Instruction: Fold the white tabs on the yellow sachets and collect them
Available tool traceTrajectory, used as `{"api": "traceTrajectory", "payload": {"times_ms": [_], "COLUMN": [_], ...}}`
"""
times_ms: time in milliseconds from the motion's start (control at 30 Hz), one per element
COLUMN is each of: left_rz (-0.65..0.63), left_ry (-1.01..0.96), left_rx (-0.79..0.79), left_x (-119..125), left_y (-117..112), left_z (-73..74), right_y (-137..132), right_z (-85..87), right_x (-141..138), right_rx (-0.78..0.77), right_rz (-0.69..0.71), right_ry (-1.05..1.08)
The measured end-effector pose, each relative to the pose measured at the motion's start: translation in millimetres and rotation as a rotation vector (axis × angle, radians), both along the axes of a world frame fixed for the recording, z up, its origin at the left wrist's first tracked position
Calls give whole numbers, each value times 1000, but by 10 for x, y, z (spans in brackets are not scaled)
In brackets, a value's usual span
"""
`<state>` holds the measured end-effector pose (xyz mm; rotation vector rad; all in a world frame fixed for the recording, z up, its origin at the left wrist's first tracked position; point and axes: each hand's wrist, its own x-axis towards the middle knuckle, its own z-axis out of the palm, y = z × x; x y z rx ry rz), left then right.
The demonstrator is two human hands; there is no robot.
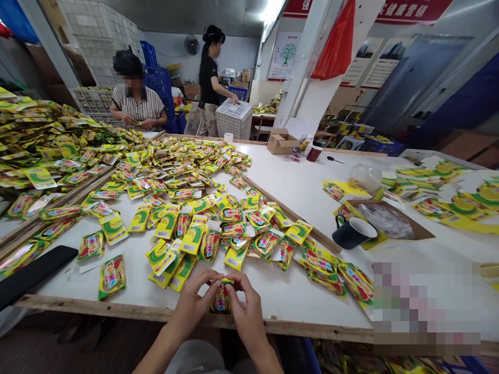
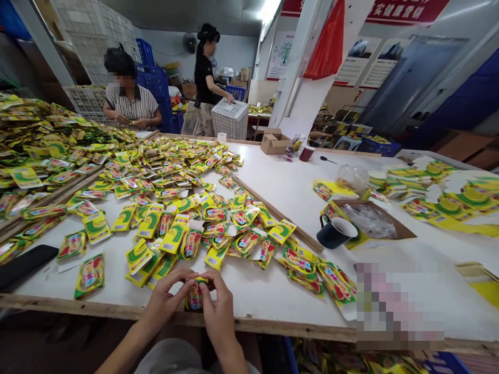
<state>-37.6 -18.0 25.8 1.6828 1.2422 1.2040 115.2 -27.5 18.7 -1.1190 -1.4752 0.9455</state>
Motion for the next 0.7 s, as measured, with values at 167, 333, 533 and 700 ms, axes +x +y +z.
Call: {"api": "traceTrajectory", "payload": {"times_ms": [167, 333, 533, 700], "left_rz": [23, -16, -73, -99], "left_ry": [35, 26, -1, 38], "left_rx": [68, 147, 148, 60], "left_x": [6, -20, -47, -103], "left_y": [-9, 13, 23, 23], "left_z": [-63, -136, -118, 0], "right_y": [-5, -4, -20, -18], "right_z": [15, 4, -17, 43], "right_x": [1, 3, 25, 25], "right_rx": [-2, 7, 45, 179], "right_rz": [8, 5, 14, 1], "right_ry": [-2, -13, -51, -218]}}
